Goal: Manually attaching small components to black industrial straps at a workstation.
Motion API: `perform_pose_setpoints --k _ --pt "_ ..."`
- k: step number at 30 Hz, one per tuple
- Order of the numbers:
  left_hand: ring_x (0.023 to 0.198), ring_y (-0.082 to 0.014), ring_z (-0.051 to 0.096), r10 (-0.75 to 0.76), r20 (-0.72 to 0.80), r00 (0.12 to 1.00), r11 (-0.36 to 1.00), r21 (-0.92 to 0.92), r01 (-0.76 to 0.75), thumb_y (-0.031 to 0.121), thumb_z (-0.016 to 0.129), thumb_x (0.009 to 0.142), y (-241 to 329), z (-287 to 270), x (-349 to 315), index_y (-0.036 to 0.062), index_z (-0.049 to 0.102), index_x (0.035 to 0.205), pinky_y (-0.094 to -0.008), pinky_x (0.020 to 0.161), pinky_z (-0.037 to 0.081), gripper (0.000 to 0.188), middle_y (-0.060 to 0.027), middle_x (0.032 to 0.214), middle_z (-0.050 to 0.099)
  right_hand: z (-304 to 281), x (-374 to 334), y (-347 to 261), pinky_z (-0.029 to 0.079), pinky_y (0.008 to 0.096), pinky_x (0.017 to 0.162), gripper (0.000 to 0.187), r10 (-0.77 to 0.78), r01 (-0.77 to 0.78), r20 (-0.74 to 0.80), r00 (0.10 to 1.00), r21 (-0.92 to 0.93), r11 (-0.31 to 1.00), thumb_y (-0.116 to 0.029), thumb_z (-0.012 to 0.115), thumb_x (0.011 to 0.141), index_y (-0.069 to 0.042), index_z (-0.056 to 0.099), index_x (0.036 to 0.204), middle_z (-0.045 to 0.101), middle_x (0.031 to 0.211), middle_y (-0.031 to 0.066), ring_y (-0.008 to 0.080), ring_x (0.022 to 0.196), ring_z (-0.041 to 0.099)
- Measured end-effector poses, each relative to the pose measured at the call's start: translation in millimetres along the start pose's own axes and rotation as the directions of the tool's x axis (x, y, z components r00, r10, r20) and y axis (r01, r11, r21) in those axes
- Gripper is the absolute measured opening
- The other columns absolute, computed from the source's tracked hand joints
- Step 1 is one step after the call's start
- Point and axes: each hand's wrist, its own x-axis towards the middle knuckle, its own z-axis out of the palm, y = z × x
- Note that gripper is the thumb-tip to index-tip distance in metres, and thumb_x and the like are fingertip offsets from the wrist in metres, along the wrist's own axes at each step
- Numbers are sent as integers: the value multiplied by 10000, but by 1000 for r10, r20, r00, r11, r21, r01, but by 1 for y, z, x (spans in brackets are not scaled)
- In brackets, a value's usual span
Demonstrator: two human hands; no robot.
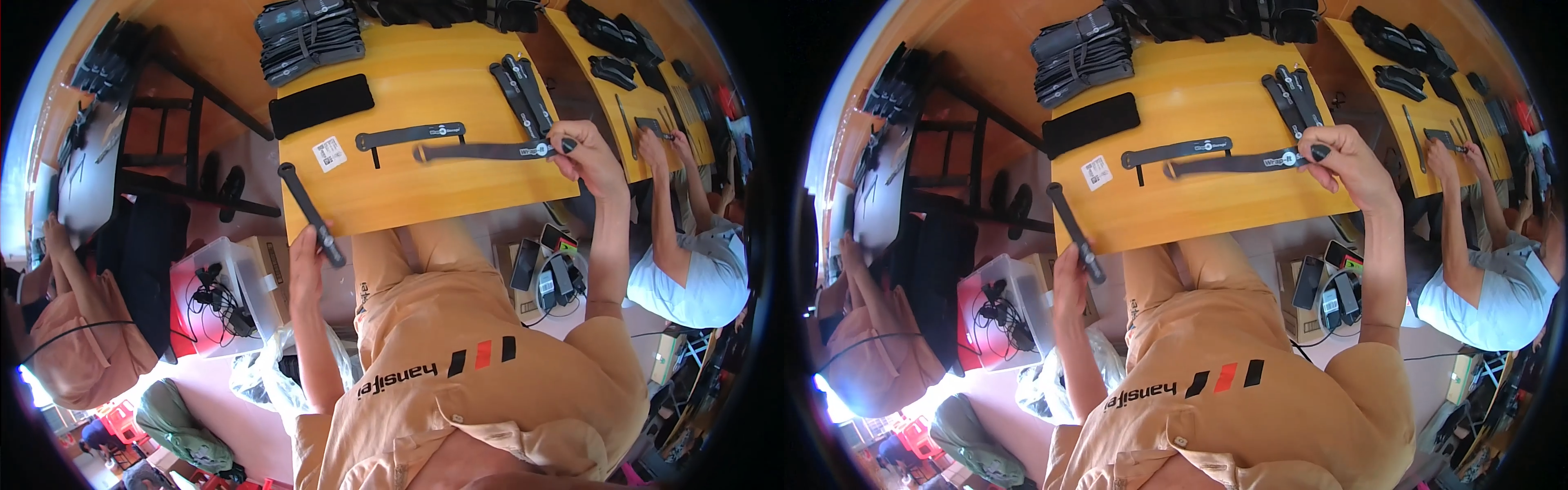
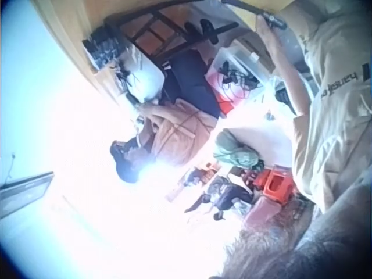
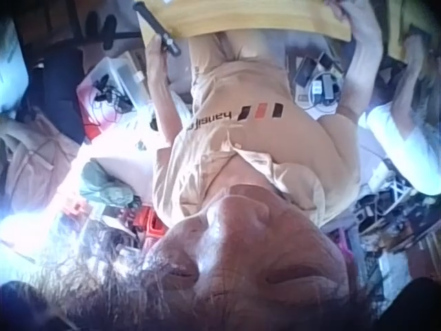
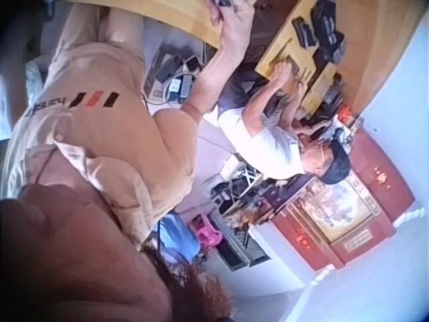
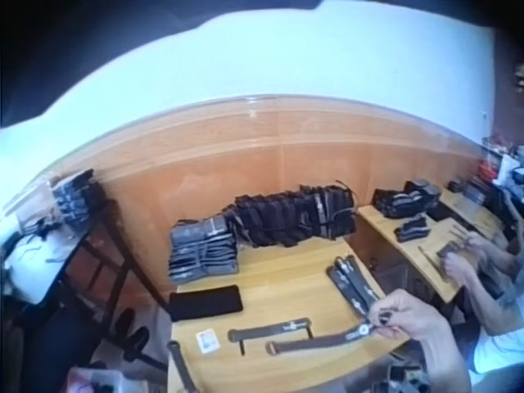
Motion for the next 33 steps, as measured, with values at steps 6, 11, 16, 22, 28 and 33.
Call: perform_pose_setpoints --k 6,11,16,22,28,33 --pt "527 -157 511 311 -276 909 757 650 -61 236 382 949 -25 21 33 -45 563 814 -278 488 395 360 -107 616 545 6 -4 2 373 172 501 219 32 -30 21 999 -99 995 -156 540 862 -17 541 693 433 477 -14 33 397 384" --pt "549 -274 563 273 -379 884 796 606 14 196 421 928 0 52 19 -63 545 859 -371 545 445 295 -180 623 557 -4 -9 17 401 177 552 200 14 -12 14 1000 -99 995 -135 539 853 -12 553 696 421 462 -19 34 399 386" --pt "555 -298 575 338 -293 895 712 701 -40 187 491 895 -9 46 27 -47 529 957 -392 571 448 245 -179 636 583 -2 -7 23 427 188 600 164 31 -31 37 999 -12 999 -111 546 839 -4 560 716 441 497 -13 32 424 391" --pt "577 -286 588 513 -287 809 609 786 -108 139 536 864 -5 46 20 -15 460 1111 -377 562 435 300 -151 643 593 17 0 14 307 166 424 144 131 -129 48 990 -50 990 -63 533 823 14 562 704 464 505 -7 28 404 407" --pt "813 -136 556 626 314 714 536 493 -685 130 610 828 48 101 13 -22 527 1133 -285 690 455 350 -73 864 613 65 14 11 312 167 459 64 99 -48 267 959 -191 980 -21 562 817 9 618 816 565 663 -16 26 522 433" --pt "740 -78 535 41 607 793 933 260 -248 153 652 819 67 109 11 -10 590 989 -231 683 429 244 -26 801 613 72 27 19 294 179 455 82 145 -141 167 975 -31 989 -72 586 838 -5 633 840 529 633 -42 21 522 390"
